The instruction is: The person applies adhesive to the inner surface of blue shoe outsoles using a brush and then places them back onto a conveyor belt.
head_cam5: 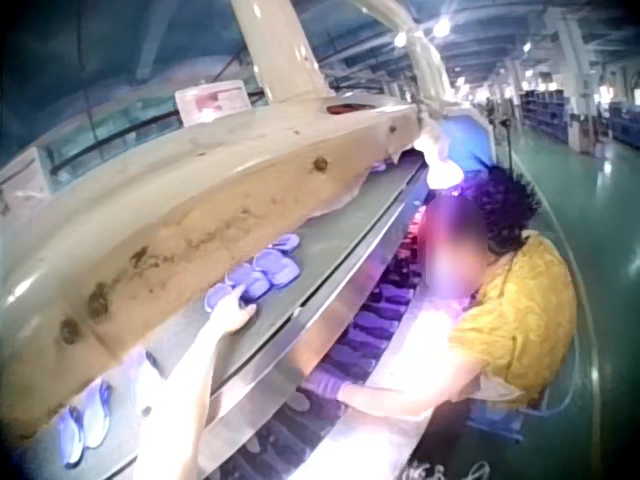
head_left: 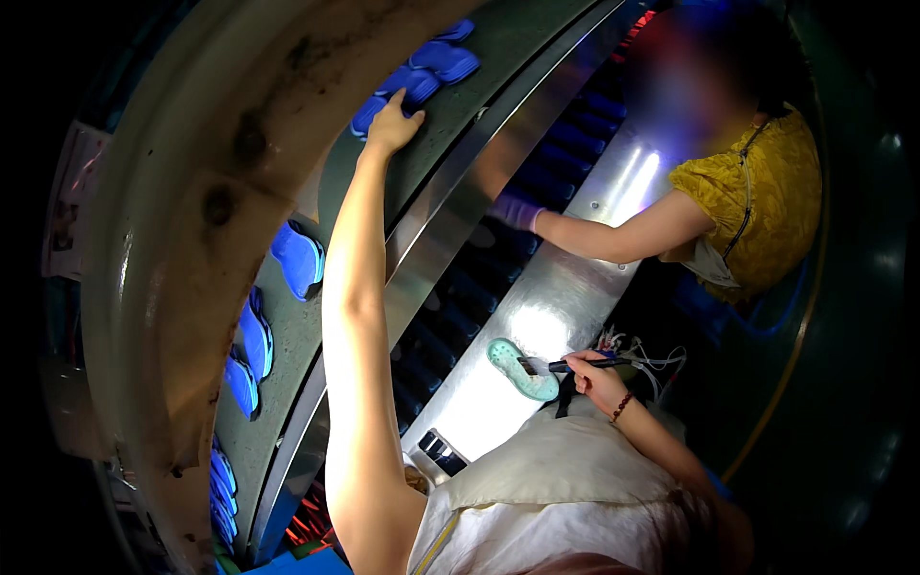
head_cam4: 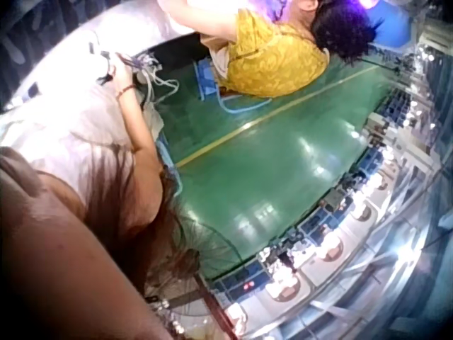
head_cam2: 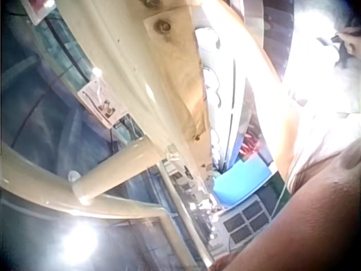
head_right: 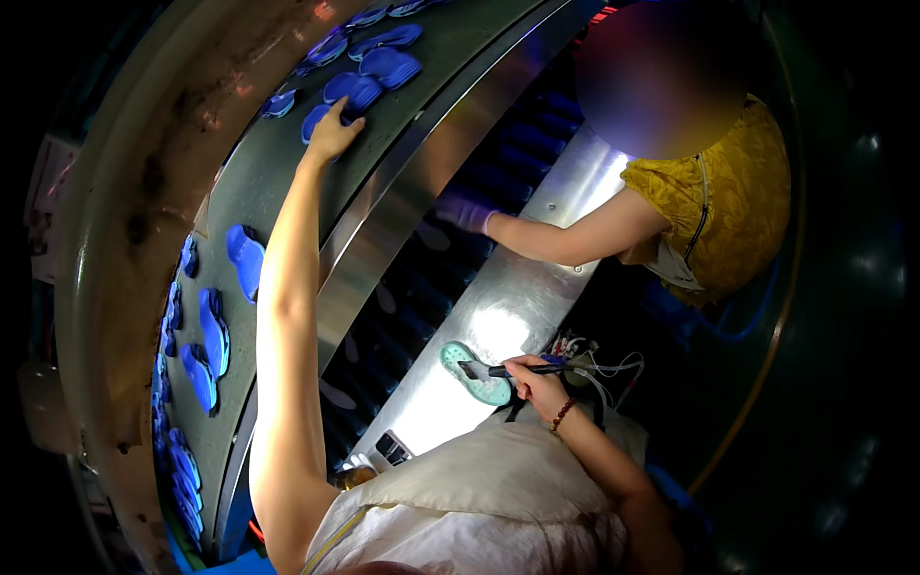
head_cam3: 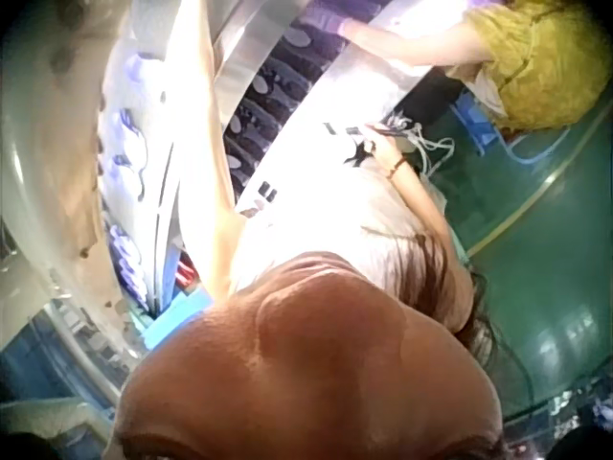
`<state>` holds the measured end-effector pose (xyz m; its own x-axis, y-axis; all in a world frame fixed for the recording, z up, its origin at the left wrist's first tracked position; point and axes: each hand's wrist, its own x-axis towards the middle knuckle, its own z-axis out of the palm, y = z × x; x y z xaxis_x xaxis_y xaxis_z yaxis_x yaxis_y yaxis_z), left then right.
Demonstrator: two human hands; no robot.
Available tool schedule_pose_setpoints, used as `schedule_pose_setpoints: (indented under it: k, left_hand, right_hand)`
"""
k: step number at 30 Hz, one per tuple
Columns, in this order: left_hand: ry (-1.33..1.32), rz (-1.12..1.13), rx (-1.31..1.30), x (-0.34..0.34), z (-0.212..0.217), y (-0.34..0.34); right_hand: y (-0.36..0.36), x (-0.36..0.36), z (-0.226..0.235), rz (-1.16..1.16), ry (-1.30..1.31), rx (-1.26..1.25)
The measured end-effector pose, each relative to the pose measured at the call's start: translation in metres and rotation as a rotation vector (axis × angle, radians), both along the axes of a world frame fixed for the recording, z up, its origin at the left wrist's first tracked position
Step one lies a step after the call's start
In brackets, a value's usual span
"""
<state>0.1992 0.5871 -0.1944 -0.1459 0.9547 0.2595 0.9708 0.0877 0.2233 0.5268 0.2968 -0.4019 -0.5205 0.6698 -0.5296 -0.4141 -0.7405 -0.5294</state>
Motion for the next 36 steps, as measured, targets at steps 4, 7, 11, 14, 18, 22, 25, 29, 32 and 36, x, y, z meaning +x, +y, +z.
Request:
schedule_pose_setpoints:
  k: [4,7,11,14,18,22,25,29,32,36]
  left_hand:
    - [0.130,0.164,-0.175,0.032,0.022,-0.029]
    - [0.398,0.064,-0.085,0.032,0.018,-0.071]
    - [0.538,-0.117,0.021,0.049,0.026,-0.147]
    - [0.317,-0.149,0.107,0.063,0.026,-0.210]
    - [-0.318,-0.226,0.512,0.041,-0.025,-0.286]
    - [-1.273,0.057,1.160,0.094,-0.058,-0.354]
    - [-1.855,0.196,0.614,0.086,-0.070,-0.377]
    - [-2.011,-0.127,0.388,0.070,-0.092,-0.431]
    - [-2.325,-0.325,0.195,0.094,-0.091,-0.447]
    - [-2.112,-0.088,-0.085,0.077,-0.142,-0.466]
  right_hand:
    - [0.006,-0.010,-0.004,0.034,0.012,0.021]
    - [0.007,-0.013,-0.007,0.046,0.013,0.040]
    - [0.002,-0.018,-0.027,0.063,0.047,0.088]
    - [0.001,-0.021,-0.029,0.038,0.011,0.107]
    - [-0.005,-0.021,-0.029,0.022,-0.016,0.174]
    - [-0.010,-0.033,-0.044,0.038,-0.104,0.177]
    - [-0.013,-0.038,-0.032,0.028,-0.022,0.154]
    - [-0.015,-0.035,-0.021,0.083,0.047,0.168]
    - [-0.012,-0.034,-0.022,0.085,0.043,0.201]
    - [-0.012,-0.038,-0.017,0.152,0.093,0.238]
